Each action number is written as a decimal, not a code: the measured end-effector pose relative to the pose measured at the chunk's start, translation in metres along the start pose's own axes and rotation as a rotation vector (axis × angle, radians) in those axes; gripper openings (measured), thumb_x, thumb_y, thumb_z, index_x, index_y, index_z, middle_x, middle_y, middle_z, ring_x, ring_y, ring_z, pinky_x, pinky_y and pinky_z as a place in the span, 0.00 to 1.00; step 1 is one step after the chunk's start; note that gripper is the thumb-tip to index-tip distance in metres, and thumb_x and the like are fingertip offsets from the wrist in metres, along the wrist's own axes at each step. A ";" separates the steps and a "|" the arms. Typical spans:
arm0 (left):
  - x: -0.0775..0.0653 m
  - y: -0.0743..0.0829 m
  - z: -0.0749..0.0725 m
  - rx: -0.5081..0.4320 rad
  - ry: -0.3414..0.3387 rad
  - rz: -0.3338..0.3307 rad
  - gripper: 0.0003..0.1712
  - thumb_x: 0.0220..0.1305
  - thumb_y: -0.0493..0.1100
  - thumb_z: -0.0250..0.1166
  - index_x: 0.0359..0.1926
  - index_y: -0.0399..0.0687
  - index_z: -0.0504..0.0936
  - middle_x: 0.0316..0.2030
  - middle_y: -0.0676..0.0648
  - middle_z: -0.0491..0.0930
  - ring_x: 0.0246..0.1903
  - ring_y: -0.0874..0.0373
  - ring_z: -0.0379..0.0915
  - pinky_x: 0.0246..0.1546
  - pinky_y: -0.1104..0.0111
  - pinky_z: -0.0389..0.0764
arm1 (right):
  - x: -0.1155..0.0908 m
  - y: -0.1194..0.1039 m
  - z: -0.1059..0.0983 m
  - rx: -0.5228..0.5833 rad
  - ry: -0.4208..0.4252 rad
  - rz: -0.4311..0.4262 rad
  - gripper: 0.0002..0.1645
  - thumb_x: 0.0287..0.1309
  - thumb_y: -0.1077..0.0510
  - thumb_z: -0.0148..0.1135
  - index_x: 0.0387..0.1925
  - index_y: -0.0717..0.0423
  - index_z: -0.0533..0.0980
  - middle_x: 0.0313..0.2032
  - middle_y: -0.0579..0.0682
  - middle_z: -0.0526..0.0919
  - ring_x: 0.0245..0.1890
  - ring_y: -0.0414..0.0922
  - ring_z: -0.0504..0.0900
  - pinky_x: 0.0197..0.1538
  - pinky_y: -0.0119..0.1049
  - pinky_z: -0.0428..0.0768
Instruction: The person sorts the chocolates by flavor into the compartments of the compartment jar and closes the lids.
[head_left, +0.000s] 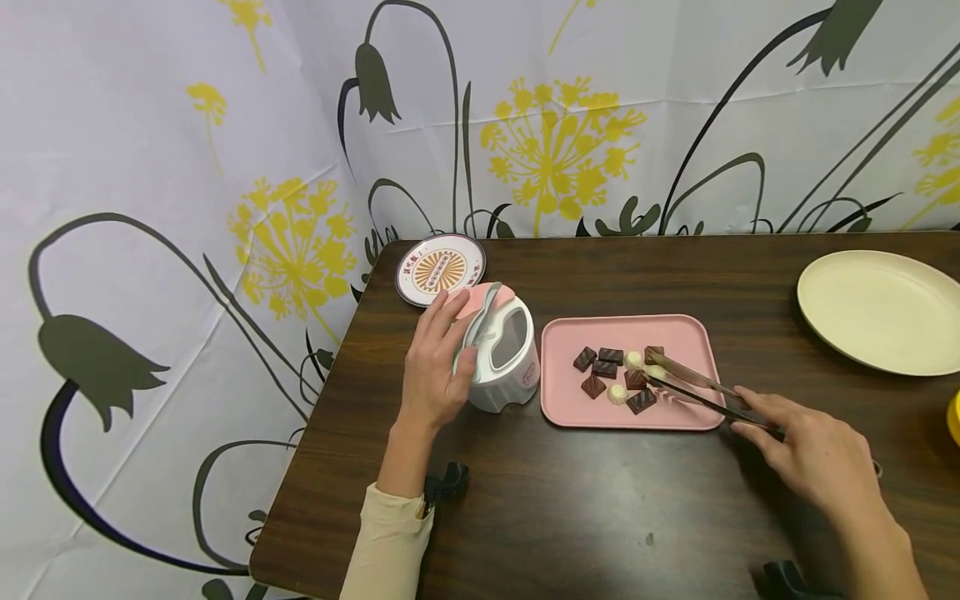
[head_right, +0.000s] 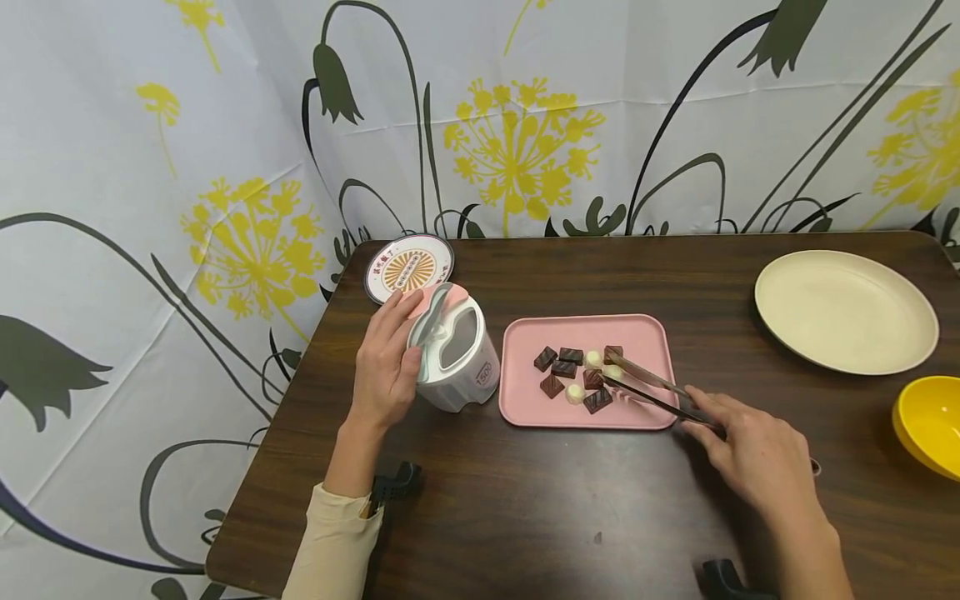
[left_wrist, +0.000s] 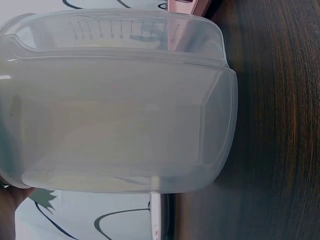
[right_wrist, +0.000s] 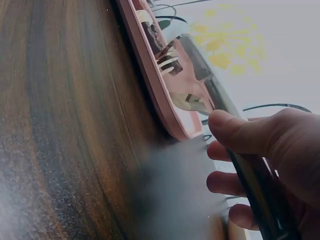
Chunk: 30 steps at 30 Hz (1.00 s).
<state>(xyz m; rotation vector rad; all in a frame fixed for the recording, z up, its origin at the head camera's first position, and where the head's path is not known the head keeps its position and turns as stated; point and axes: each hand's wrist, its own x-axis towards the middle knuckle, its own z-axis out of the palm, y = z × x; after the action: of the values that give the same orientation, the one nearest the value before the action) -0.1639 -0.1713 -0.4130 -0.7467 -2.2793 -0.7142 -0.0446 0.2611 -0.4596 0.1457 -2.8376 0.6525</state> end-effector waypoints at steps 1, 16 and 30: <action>0.000 0.000 0.000 -0.002 -0.001 0.001 0.37 0.71 0.62 0.37 0.55 0.41 0.82 0.64 0.43 0.72 0.67 0.41 0.60 0.67 0.53 0.59 | 0.001 0.001 0.000 -0.002 -0.010 0.001 0.32 0.51 0.47 0.73 0.59 0.46 0.79 0.50 0.58 0.84 0.30 0.61 0.82 0.19 0.41 0.65; 0.001 0.001 0.001 0.003 -0.010 -0.002 0.37 0.71 0.62 0.37 0.55 0.42 0.81 0.64 0.43 0.72 0.67 0.41 0.60 0.68 0.54 0.59 | 0.007 -0.002 0.006 -0.016 0.016 -0.012 0.30 0.51 0.47 0.73 0.58 0.45 0.80 0.49 0.58 0.84 0.35 0.67 0.81 0.19 0.47 0.69; 0.001 0.000 0.000 0.006 -0.009 -0.002 0.38 0.71 0.62 0.37 0.55 0.42 0.81 0.64 0.43 0.72 0.69 0.45 0.58 0.68 0.54 0.59 | 0.007 -0.006 0.004 0.003 0.167 -0.070 0.31 0.44 0.54 0.76 0.55 0.43 0.82 0.45 0.55 0.86 0.26 0.64 0.82 0.15 0.44 0.64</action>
<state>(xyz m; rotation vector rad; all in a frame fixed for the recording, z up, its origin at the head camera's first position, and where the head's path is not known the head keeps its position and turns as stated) -0.1645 -0.1705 -0.4126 -0.7467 -2.2897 -0.7060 -0.0515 0.2539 -0.4588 0.1813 -2.6594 0.6237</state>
